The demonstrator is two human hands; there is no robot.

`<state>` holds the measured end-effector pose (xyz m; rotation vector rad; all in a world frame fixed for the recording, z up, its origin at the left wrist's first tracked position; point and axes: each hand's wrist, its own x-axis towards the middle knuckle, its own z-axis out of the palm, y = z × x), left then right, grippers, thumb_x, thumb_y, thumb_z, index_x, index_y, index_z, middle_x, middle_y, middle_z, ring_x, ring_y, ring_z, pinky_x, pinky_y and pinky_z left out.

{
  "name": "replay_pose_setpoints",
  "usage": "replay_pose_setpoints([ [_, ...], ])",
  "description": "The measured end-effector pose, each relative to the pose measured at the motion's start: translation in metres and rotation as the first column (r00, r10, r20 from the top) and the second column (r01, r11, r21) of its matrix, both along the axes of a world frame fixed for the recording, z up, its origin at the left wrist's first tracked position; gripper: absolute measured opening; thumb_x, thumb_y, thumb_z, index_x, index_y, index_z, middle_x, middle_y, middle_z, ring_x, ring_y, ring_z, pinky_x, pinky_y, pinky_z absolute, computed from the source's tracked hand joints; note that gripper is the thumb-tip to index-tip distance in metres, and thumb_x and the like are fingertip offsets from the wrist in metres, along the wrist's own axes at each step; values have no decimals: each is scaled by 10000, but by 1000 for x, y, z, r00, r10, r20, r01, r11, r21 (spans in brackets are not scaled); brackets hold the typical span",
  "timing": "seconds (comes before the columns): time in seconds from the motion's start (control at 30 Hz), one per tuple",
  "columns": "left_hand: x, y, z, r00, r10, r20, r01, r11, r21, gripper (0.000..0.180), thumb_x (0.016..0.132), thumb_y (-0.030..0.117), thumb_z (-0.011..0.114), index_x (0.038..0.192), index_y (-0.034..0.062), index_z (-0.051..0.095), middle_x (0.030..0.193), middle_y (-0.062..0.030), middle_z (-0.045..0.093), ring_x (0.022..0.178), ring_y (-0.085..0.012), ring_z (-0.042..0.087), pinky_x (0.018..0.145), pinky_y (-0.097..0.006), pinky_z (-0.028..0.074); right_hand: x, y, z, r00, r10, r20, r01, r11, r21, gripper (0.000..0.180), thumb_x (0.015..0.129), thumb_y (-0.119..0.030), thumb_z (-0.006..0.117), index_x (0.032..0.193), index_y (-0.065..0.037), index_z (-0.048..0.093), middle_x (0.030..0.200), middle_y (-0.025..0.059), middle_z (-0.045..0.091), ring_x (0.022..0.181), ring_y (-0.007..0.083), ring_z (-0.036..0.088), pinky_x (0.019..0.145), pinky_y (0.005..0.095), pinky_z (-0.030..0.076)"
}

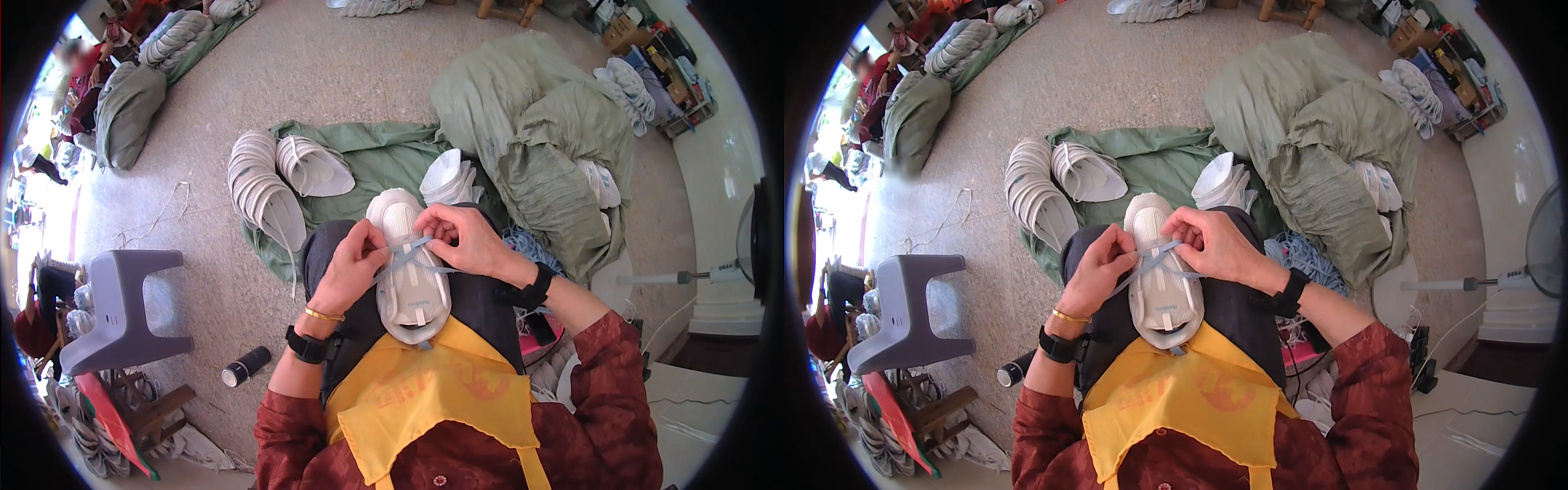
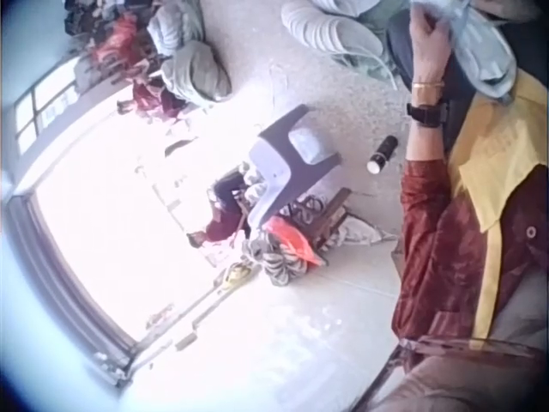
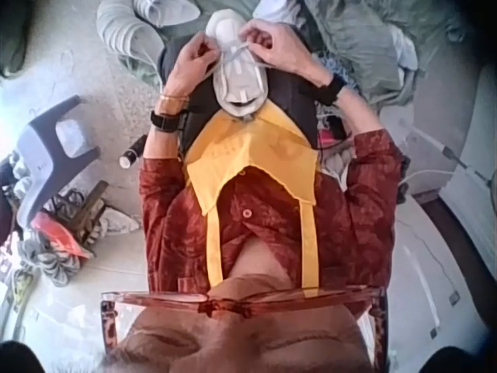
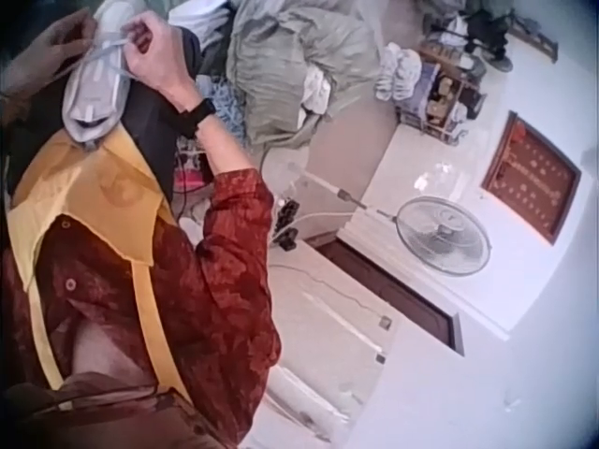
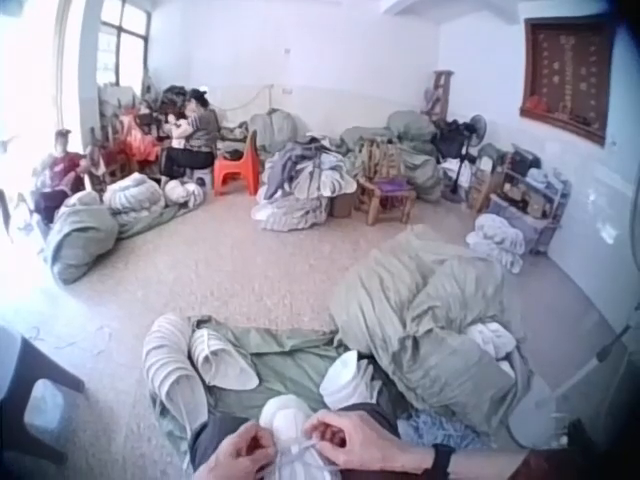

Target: Insert and tie laces into a white sneaker while sitting on the floor of a factory workspace.

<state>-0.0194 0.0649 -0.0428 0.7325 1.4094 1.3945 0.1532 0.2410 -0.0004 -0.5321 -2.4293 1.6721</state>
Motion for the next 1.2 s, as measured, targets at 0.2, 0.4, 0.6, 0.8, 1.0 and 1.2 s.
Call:
replay_pose_setpoints([
  [0.2, 2, -1, 1, 1000, 10, -20, -10, 1000, 14, 108, 952, -1, 648, 990, 36, 554, 872, 35, 536, 796, -62, 520, 716, -231, 455, -5, -1, 3, 999, 23, -23, -22, 1000, 17, 258, 860, 42, 647, 1115, -2, 645, 876, 41, 653, 770, 104, 616, 702, 262, 534],
  [0.4, 6, 0, -3, 974, 35, -223, -20, 997, 70, 114, 932, 3, 669, 972, 26, 565, 882, 1, 559, 792, -81, 549, 710, -241, 469, -4, -1, 0, 999, 18, -36, -17, 1000, 24, 257, 863, 47, 642, 1115, -3, 643, 889, 50, 667, 784, 113, 632, 714, 272, 540],
  [0.6, 8, 1, -2, 982, 44, -185, -44, 999, 2, 112, 921, -13, 660, 962, 20, 562, 876, -10, 556, 788, -98, 553, 705, -256, 475, -4, 2, -4, 1000, 7, 21, -8, 999, 43, 272, 879, 57, 652, 1146, 11, 627, 910, 41, 654, 829, 79, 640, 747, 241, 546],
  [0.8, 7, 1, -3, 980, 41, -195, -43, 999, -5, 107, 929, -5, 655, 969, 23, 559, 875, -8, 559, 785, -100, 544, 710, -259, 475, 0, 1, -8, 999, -27, -33, 26, 999, -45, 249, 886, 27, 671, 1130, 4, 625, 937, 67, 681, 830, 115, 655, 747, 272, 552],
  [1.0, 7, -1, -2, 980, 34, -198, -31, 999, 21, 122, 934, 8, 668, 981, 30, 558, 898, 1, 557, 792, -93, 540, 711, -251, 472, 15, -1, -4, 995, -96, 4, 96, 988, -120, 233, 916, 38, 689, 1139, 7, 626, 986, 39, 661, 846, 72, 649, 762, 234, 557],
  [1.2, 8, -3, -4, 983, 17, -183, -11, 999, 34, 275, 879, 57, 775, 1033, 49, 547, 923, 15, 535, 817, -70, 518, 723, -229, 471, 32, -23, 21, 998, -5, 60, 2, 999, 40, 208, 896, -50, 784, 1032, 5, 636, 869, 21, 655, 781, 50, 618, 674, 221, 520],
])
